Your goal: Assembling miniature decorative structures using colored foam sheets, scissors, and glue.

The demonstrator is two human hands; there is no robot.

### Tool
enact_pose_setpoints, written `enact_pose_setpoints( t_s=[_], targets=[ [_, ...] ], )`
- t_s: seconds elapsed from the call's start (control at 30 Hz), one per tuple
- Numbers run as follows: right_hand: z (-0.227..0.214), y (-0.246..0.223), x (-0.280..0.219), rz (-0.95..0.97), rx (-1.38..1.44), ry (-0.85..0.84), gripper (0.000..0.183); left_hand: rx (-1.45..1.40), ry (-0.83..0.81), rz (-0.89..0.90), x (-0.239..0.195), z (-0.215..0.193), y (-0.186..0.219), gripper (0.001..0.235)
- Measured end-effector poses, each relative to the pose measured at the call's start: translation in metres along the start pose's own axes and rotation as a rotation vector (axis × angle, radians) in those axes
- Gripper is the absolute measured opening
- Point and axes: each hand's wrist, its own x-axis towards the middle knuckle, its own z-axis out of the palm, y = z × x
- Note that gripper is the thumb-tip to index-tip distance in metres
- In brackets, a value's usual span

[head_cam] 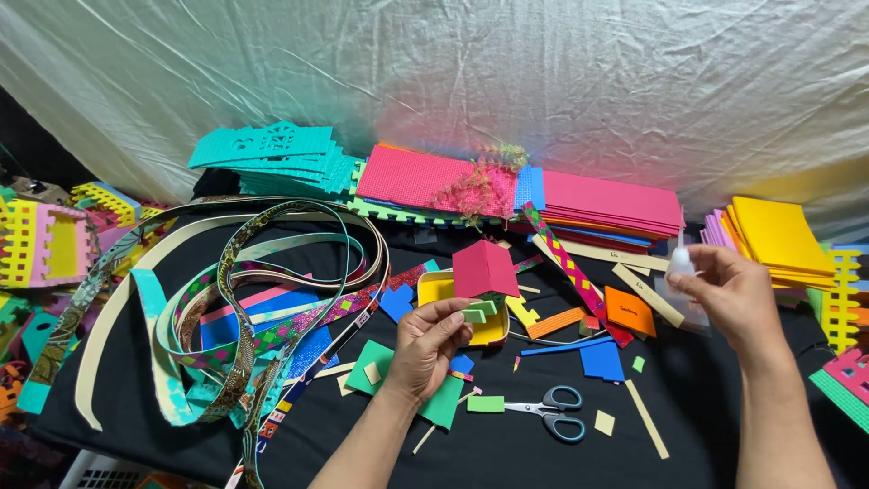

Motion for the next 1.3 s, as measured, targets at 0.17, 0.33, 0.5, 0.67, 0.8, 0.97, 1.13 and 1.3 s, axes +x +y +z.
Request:
enact_pose_setpoints(
  t_s=[0.17, 0.33, 0.5, 0.67, 0.8, 0.97, 1.13, 1.3],
  targets=[
    [0.001, 0.061, -0.007, 0.034, -0.321, 0.155, 0.035, 0.006, -0.006, 0.016, 0.002, -0.001, 0.000, 0.024],
    [0.007, 0.121, 0.010, -0.029, -0.360, 0.355, 0.037, -0.002, -0.004, 0.022, 0.001, 0.000, 0.002, 0.024],
    [0.014, 0.111, 0.004, 0.033, -0.257, 0.343, 0.033, 0.039, -0.015, 0.027, -0.002, 0.004, 0.005, 0.024],
    [0.002, 0.106, -0.003, 0.010, -0.254, 0.328, 0.052, 0.096, -0.035, 0.041, -0.002, 0.004, 0.003, 0.026],
    [-0.014, 0.104, -0.014, -0.062, -0.357, 0.425, 0.043, 0.123, -0.066, 0.073, -0.002, 0.004, 0.004, 0.025],
    [0.008, 0.014, -0.063, -0.350, -0.370, 0.373, 0.017, 0.177, -0.095, 0.128, -0.003, 0.008, 0.006, 0.029],
    [0.063, -0.117, -0.108, -0.620, -0.112, -0.051, 0.006, 0.408, -0.153, 0.222, -0.007, 0.011, 0.016, 0.034],
    [0.102, -0.150, -0.106, -0.369, -0.169, -0.488, 0.031, 1.189, -0.479, 0.689, -0.023, 0.029, 0.055, 0.043]
  ],
)
